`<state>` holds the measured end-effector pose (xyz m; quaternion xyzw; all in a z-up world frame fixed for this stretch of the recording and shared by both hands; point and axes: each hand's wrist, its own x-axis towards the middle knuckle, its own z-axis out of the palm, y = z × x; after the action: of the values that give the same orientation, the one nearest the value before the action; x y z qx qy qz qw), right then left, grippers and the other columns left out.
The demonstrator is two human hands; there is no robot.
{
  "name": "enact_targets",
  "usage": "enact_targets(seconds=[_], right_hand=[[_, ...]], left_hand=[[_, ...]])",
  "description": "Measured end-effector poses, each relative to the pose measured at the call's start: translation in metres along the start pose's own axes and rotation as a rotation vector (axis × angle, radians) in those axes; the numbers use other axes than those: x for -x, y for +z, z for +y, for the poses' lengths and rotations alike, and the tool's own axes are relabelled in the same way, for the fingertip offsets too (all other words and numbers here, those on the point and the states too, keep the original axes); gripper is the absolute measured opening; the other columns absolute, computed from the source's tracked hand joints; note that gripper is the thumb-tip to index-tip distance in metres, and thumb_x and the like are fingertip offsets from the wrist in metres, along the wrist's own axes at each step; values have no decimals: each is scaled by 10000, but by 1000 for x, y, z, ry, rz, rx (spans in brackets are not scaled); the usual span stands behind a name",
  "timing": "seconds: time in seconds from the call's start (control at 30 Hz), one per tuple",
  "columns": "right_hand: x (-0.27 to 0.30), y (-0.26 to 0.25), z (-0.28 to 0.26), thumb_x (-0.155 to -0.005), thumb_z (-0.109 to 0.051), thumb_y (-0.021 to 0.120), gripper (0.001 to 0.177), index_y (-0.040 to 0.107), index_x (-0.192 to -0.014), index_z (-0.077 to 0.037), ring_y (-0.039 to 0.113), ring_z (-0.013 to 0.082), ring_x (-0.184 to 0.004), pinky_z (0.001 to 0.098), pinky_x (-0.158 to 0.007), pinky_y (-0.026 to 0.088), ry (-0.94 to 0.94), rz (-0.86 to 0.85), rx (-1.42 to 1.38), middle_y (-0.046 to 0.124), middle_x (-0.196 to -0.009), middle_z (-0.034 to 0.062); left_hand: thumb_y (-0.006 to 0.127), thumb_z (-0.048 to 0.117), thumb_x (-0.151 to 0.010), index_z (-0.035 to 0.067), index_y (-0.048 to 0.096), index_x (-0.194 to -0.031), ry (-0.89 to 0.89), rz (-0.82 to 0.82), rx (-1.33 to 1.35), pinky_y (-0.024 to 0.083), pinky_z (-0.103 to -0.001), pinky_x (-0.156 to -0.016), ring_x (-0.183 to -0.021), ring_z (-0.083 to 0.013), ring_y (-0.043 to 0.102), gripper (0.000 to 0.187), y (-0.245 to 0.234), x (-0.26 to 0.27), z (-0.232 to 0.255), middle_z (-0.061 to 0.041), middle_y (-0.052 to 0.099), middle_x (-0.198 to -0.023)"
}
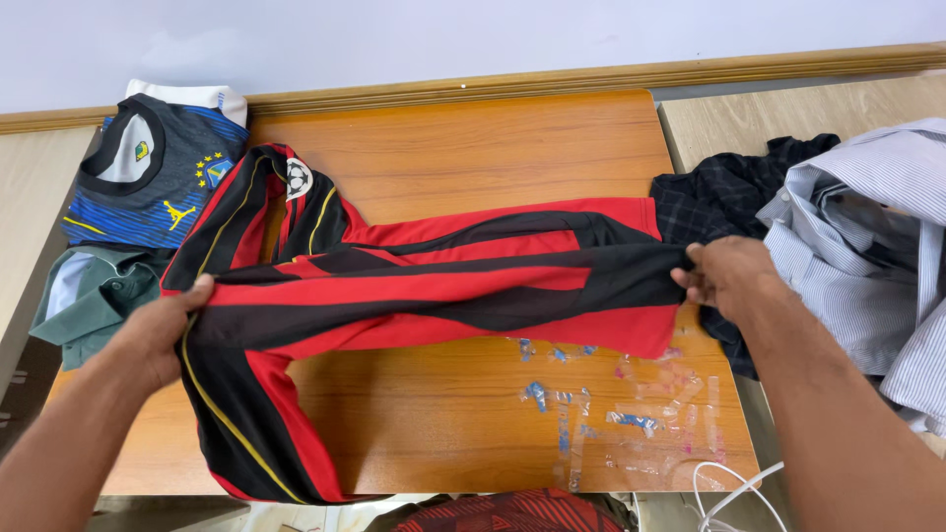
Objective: The person folds a blue and black patterned t-shirt on a wooden table, then folds a red and black striped long-sleeved shirt. The person smooths the fabric, folds sleeves and sides, and stacks the finished items.
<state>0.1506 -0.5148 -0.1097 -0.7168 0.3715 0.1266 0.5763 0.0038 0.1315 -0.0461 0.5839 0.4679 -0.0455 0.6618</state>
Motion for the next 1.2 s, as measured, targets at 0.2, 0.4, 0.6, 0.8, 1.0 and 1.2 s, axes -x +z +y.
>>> enact_targets(seconds=[0.2, 0.4, 0.6, 0.8, 1.0, 1.2], right_hand=[[6, -29, -73, -1032, -105, 604, 139, 581, -1068, 27, 714, 229, -848, 406, -824, 632, -293, -201, -435, 646, -969, 118], [52, 22, -52, -925, -127, 681, 215, 650, -1058, 39, 683, 304, -864, 428, -796, 616, -280, -337, -132, 677, -972, 159], [97, 84, 15, -859, -228, 765, 508, 584, -1301, -56, 666, 283, -1035, 437, -832, 620, -57, -400, 241, 649, -1234, 130], [105, 99, 24, -837, -250, 782, 638, 555, -1401, -56, 639, 299, -1142, 447, -904, 604, -64, -348, 41, 618, -1357, 160], [110, 94, 19, -860, -254, 738, 542, 611, -1352, -68, 652, 291, -1109, 434, -901, 598, -33, -338, -22, 600, -1373, 118], [101, 109, 29, -875, -221, 739, 452, 673, -1244, 32, 703, 253, -969, 410, -835, 613, -70, -380, 3, 694, -1196, 140]], left_hand=[[639, 244, -1013, -9, 547, -1370, 271, -123, -57, 581, -415, -940, -1062, -220, 702, 446, 21, 10, 84, -98, 697, -1209], [668, 58, -943, 19, 513, -1277, 338, -202, -118, 582, -408, -882, -1013, -237, 702, 370, 50, 19, 85, -90, 692, -1138], [730, 62, -866, -19, 585, -1276, 336, -78, -225, 602, -408, -884, -1029, -275, 713, 442, 42, 2, 47, -135, 709, -1160], [882, 485, -737, -53, 663, -1225, 462, 341, -775, 536, -440, -870, -1041, -343, 703, 758, 8, 2, -9, -223, 719, -1146], [893, 643, -772, -211, 690, -1167, 216, 451, -617, 533, -567, -885, -1111, -473, 664, 962, -16, 13, -67, -328, 684, -1186], [774, 650, -713, -12, 474, -1490, -100, 9, -334, 461, -472, -1082, -1371, -372, 530, 1064, -11, 3, -98, -253, 537, -1486]])
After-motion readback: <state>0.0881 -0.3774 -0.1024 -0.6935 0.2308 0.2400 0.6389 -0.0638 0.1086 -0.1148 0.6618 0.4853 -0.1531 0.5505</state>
